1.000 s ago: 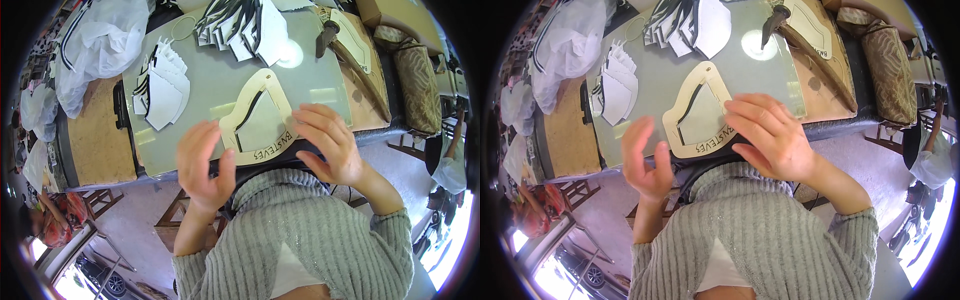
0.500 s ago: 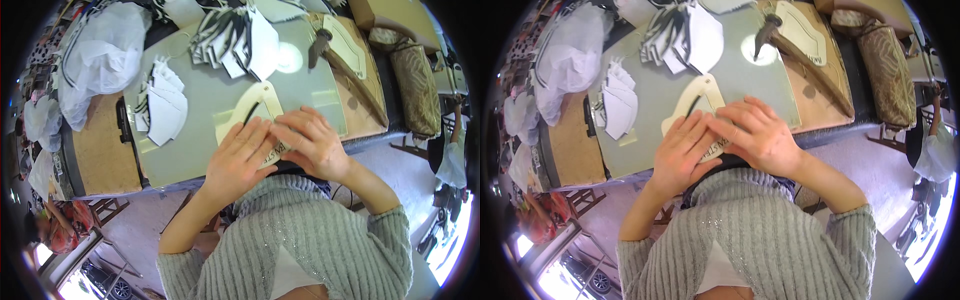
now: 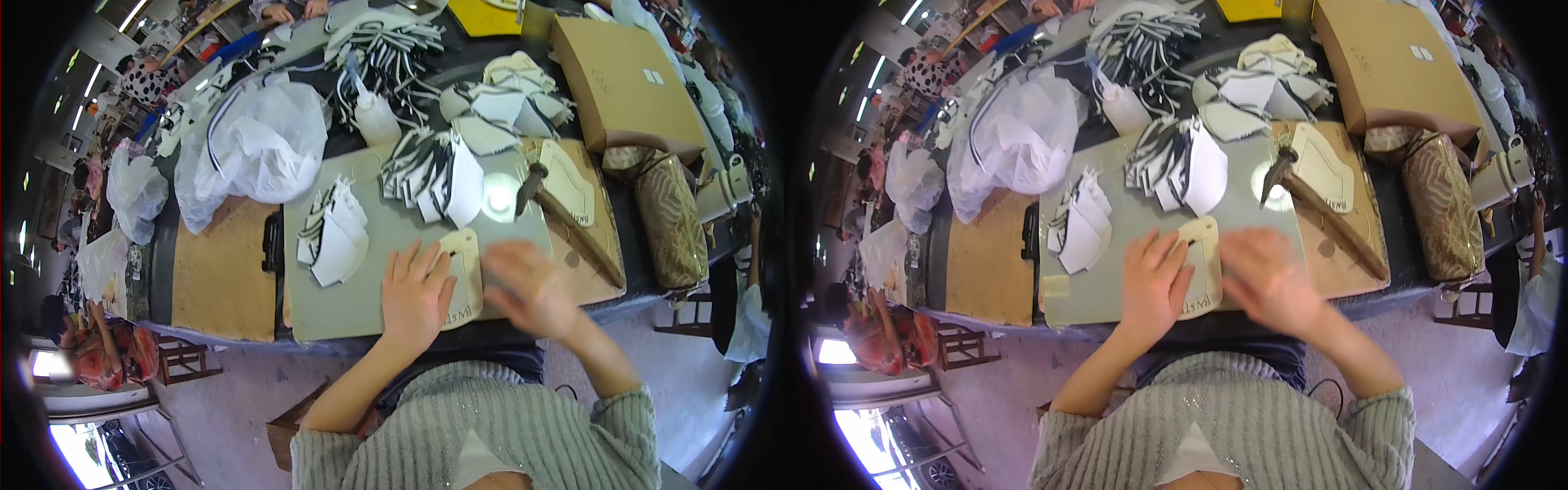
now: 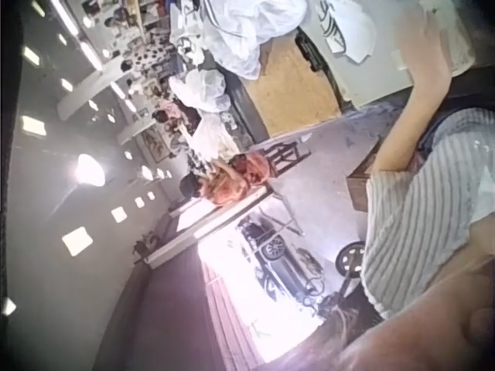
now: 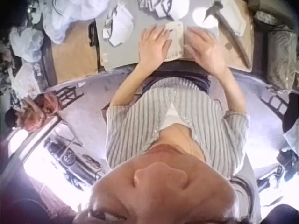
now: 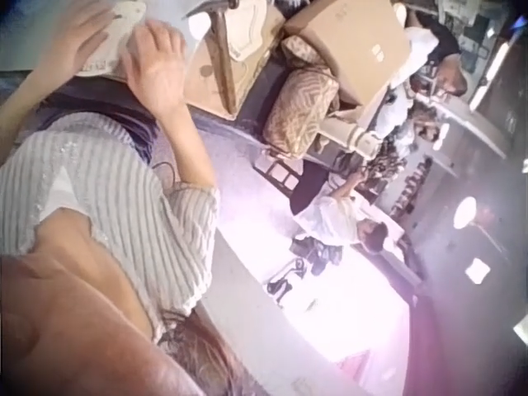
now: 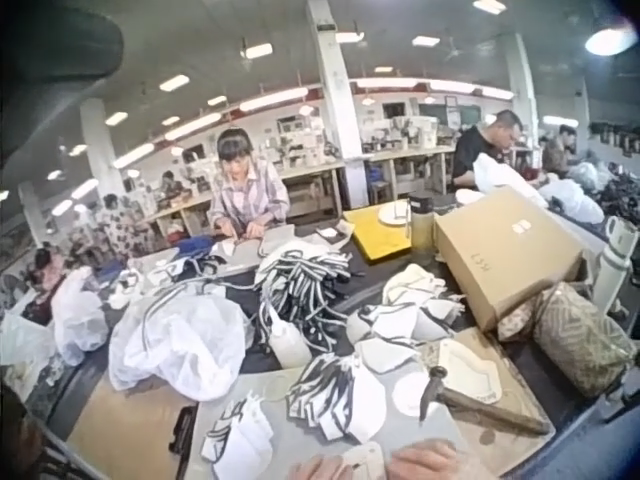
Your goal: Assembling shoe upper components by hammering leather edges onto a template and applying glue.
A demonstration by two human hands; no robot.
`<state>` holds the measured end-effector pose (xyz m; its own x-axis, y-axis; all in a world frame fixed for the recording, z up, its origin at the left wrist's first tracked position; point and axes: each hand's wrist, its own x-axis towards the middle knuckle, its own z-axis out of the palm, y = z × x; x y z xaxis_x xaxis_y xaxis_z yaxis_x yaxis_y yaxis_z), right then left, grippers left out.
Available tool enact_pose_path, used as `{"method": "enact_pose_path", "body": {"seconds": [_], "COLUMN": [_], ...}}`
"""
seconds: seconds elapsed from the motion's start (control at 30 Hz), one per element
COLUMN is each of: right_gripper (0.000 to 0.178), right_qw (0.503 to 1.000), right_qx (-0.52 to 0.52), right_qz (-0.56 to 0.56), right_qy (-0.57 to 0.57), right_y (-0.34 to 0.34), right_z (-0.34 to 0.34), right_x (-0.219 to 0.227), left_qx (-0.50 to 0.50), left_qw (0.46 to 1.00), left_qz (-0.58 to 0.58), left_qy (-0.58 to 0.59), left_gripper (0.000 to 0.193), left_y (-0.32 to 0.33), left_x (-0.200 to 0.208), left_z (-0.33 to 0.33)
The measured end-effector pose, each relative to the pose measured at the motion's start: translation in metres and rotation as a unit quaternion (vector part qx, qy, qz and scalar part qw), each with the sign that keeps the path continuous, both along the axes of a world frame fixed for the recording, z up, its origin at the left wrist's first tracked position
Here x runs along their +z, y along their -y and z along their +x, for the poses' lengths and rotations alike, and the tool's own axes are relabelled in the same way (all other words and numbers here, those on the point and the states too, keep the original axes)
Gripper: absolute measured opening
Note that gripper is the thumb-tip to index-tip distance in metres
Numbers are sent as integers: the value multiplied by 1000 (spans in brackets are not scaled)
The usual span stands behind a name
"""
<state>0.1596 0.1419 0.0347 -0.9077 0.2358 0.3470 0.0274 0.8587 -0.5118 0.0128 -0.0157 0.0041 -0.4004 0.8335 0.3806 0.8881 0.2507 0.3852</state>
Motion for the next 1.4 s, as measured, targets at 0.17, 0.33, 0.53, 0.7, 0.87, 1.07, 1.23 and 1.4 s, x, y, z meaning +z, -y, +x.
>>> {"method": "enact_pose_path", "body": {"seconds": [0.17, 0.33, 0.53, 0.7, 0.87, 1.07, 1.23, 1.4], "right_gripper": [42, 39, 31, 19, 32, 34, 34, 32], "right_qw": [979, 952, 956, 979, 968, 956, 943, 941], "right_qx": [-177, -244, -232, -112, -45, -35, -18, 2], "right_qz": [91, 143, 145, -56, 36, 86, 103, 148], "right_qy": [45, 119, 110, 159, 242, 279, 316, 305], "right_y": [-56, -76, -85, -32, -24, -24, -25, -24], "right_z": [0, 4, 6, -6, -15, -28, -32, -34], "right_x": [12, -17, -1, 52, 38, 45, 41, 38], "left_qx": [-8, 20, 21, 37, 38, 28, 26, 25], "left_qw": [990, 984, 992, 995, 990, 998, 997, 996], "left_qz": [65, 50, 25, 23, 40, 49, 73, 81], "left_qy": [123, 171, 122, 88, 132, -25, 4, 13], "left_gripper": [33, 30, 24, 25, 20, 16, 18, 19], "left_y": [-9, -16, -14, -7, -13, -15, -17, -16], "left_x": [-1, 0, 3, 1, 0, -10, -11, -10], "left_z": [-16, -15, -11, -10, -10, -1, 0, 0]}}
